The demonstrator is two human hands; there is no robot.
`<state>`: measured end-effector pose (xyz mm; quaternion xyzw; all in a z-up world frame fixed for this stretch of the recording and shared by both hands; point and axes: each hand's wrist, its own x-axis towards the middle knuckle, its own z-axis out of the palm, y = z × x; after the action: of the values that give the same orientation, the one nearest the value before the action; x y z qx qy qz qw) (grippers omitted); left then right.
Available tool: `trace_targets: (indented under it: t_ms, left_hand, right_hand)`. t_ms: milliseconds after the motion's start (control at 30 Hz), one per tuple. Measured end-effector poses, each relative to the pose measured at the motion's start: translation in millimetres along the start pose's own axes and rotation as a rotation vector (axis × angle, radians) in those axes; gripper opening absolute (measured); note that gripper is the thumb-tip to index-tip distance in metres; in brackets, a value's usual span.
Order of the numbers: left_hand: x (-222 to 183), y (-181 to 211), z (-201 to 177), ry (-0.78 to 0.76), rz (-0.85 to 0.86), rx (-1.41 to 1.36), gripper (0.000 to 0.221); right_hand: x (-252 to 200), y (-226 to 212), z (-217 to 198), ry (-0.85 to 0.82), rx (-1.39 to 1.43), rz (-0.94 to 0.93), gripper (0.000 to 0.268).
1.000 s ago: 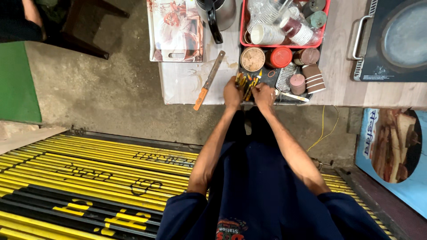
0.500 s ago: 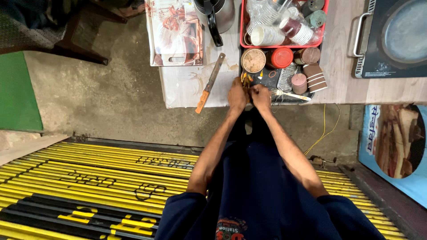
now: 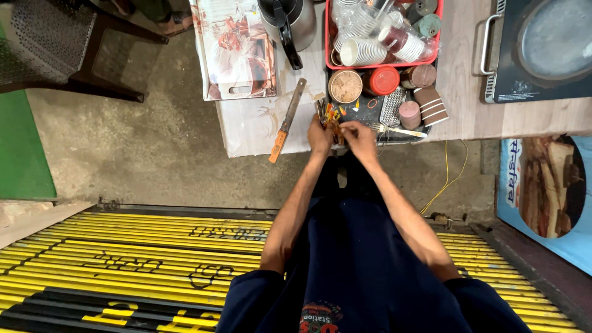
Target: The person prepares tea by opening packets, pouring contents into small cups, and handling various containers and tools on a table and in a kitchen area.
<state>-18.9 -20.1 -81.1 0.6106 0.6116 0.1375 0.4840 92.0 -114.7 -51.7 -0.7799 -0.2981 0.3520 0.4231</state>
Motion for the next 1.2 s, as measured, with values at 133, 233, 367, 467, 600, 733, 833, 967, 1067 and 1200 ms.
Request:
trace_targets:
  t_ms: [133,233,367,467,600,733,833,967,1067,1200]
  left_hand:
    - [1.8,-1.5,-7.3,0.025,0.011,-0.074,0.026]
    - [0.8,-4.8,-11.7,0.008,0.02,-0.163,0.028]
    - [0.5,-9.8,-13.5,-0.024,0.034,-0.217,0.032]
    - [-2.3,-10.4,-16.6,-0.039,0.018,-0.203,0.031]
    - [-6.6,-11.0,-20.6,-0.058,0.063,-0.329,0.03]
    - [-9.4,-9.3,-22.9,-0.075,0.065,-0.337,0.029]
    - [-7.7,-7.6,-24.3,-0.078,0.085,-0.338,0.031]
    - [-4.3,-11.7,-24.8,-0.077,0.069,-0.405,0.033]
    - [-3.9,-12.5,-28.3,-0.079,0.068,-0.512,0.032]
    - [-4.9,-3.9,-40.5,-0.093,0.065,-0.47,0.028]
  right_hand:
    - [15.4,-6.9,-20.7,0.205,-0.143,0.062,0.014]
    - [35.1,2.5,-24.1,0.192,-0.312,-0.068,0.028]
    - [45.2,14.9,-13.6,0.162,-0.392,-0.139,0.038]
    - [49.0,17.3,-8.4,0.159,-0.375,-0.114,0.034]
    - [55.1,25.5,-3.1,0.153,-0.415,-0.057,0.023]
    - [64.2,42.5,4.7,0.207,-0.489,-0.155,0.016]
    - [66.3,44.2,6.6,0.215,-0.553,-0.166,0.014]
    - [56.2,30.4,7.0,0.199,-0.38,-0.112,0.012]
    - [50.1,22.3,17.3,0.212,-0.359,-0.102,0.01]
    - [49.1,24.4,29.8,0.235,-0.434,-0.159,0.011]
